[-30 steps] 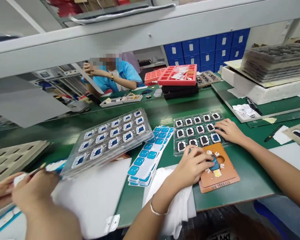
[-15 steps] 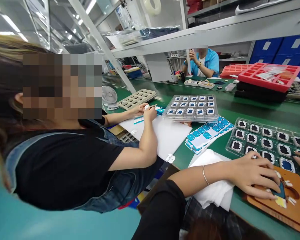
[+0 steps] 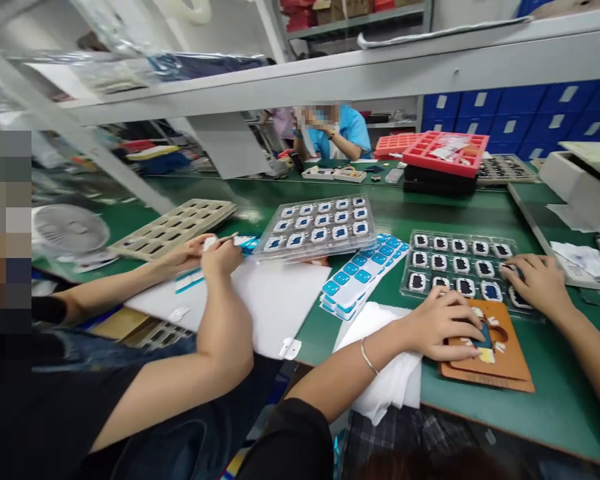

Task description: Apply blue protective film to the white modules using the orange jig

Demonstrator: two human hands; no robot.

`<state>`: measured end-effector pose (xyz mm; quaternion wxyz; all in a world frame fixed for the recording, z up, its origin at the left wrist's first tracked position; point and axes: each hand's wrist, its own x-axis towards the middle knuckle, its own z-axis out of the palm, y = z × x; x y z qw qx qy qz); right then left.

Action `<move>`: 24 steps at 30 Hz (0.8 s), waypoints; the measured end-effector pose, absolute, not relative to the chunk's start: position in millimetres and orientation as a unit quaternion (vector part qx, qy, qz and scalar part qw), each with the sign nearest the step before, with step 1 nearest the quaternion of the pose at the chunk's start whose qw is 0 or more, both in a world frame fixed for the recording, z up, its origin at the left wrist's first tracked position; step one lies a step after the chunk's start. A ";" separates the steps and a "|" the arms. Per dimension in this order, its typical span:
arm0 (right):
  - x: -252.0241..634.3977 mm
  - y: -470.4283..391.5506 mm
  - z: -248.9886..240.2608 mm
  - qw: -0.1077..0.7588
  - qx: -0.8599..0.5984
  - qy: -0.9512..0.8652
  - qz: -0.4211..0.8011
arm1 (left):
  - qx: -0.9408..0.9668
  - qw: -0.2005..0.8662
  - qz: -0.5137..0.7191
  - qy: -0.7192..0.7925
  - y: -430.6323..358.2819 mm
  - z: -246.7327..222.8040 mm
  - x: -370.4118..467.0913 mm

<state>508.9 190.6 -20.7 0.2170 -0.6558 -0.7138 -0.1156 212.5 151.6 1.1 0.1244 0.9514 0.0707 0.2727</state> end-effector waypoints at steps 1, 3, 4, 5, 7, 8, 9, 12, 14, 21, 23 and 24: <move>509.0 189.9 -18.0 0.217 -0.665 -0.706 -0.111 | 0.948 0.133 0.280 0.071 151.4 0.6 211.8; 512.4 190.2 -14.0 0.218 -0.687 -0.686 -0.101 | 0.941 0.147 0.298 0.069 151.1 0.0 210.5; 514.7 190.9 -12.6 0.219 -0.696 -0.677 -0.097 | 0.937 0.153 0.308 0.066 151.0 -0.1 209.9; 516.9 191.5 -11.4 0.220 -0.705 -0.668 -0.091 | 0.933 0.157 0.318 0.062 151.0 -0.1 209.5; 518.7 191.6 -9.6 0.223 -0.716 -0.657 -0.076 | 0.929 0.163 0.327 0.058 150.9 0.2 209.0; 517.7 191.0 -9.0 0.225 -0.717 -0.656 -0.066 | 0.929 0.165 0.326 0.059 150.8 0.5 208.9; 515.5 190.1 -8.7 0.226 -0.716 -0.658 -0.053 | 0.929 0.167 0.324 0.060 150.6 0.9 208.8; 504.1 186.5 -10.1 0.232 -0.700 -0.675 -0.011 | 0.929 0.168 0.326 0.058 150.4 2.1 208.5; 497.0 185.5 -12.5 0.245 -0.691 -0.680 0.014 | 0.927 0.167 0.332 0.050 150.5 2.7 208.0; 493.8 188.2 -7.3 0.360 -0.678 -0.633 0.098 | 0.928 0.158 0.334 0.046 151.1 3.8 207.6; 489.7 180.4 2.6 0.402 -0.656 -0.626 0.131 | 0.929 0.153 0.334 0.043 151.2 4.6 207.7; 486.2 173.6 8.7 0.416 -0.644 -0.626 0.145 | 0.929 0.151 0.336 0.041 151.3 5.0 207.6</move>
